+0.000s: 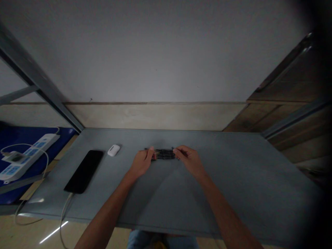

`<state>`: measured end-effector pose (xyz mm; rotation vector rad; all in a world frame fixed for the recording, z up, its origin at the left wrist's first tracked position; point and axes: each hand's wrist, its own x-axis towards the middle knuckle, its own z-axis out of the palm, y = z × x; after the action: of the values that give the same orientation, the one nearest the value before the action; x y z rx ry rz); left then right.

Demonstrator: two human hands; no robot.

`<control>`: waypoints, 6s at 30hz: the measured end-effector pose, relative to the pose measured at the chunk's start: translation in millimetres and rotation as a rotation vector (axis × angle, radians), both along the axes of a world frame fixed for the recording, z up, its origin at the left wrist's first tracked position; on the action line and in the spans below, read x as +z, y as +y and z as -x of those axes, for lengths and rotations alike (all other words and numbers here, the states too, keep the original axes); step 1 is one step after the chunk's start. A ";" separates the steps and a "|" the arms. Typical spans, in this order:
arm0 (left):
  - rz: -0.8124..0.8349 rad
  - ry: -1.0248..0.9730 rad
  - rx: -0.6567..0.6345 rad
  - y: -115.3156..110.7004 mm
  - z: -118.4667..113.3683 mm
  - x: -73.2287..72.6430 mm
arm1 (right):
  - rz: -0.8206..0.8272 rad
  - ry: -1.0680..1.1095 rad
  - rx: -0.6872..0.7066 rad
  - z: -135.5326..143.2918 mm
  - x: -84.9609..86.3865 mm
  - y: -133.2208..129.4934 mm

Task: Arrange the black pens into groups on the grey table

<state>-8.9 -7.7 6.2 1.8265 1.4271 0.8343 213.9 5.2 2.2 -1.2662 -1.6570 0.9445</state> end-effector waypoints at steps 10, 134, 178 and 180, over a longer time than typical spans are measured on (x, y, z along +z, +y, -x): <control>0.497 -0.849 -0.092 6.0 5.0 1.1 | 0.015 0.131 -0.012 3.2 3.8 -1.2; 0.029 -0.230 0.165 4.8 -1.2 -13.6 | 0.046 0.004 0.029 8.3 0.9 -7.1; 0.070 -0.265 0.156 7.7 4.2 -14.1 | 0.079 0.069 0.060 7.8 -4.8 -3.0; 0.070 -0.266 0.149 8.0 4.1 -14.4 | 0.061 0.078 0.052 7.8 -4.3 -2.8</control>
<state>-13.0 0.2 -8.3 1.5070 1.4116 1.0461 206.0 2.4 -2.1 -1.2158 -1.6184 1.0701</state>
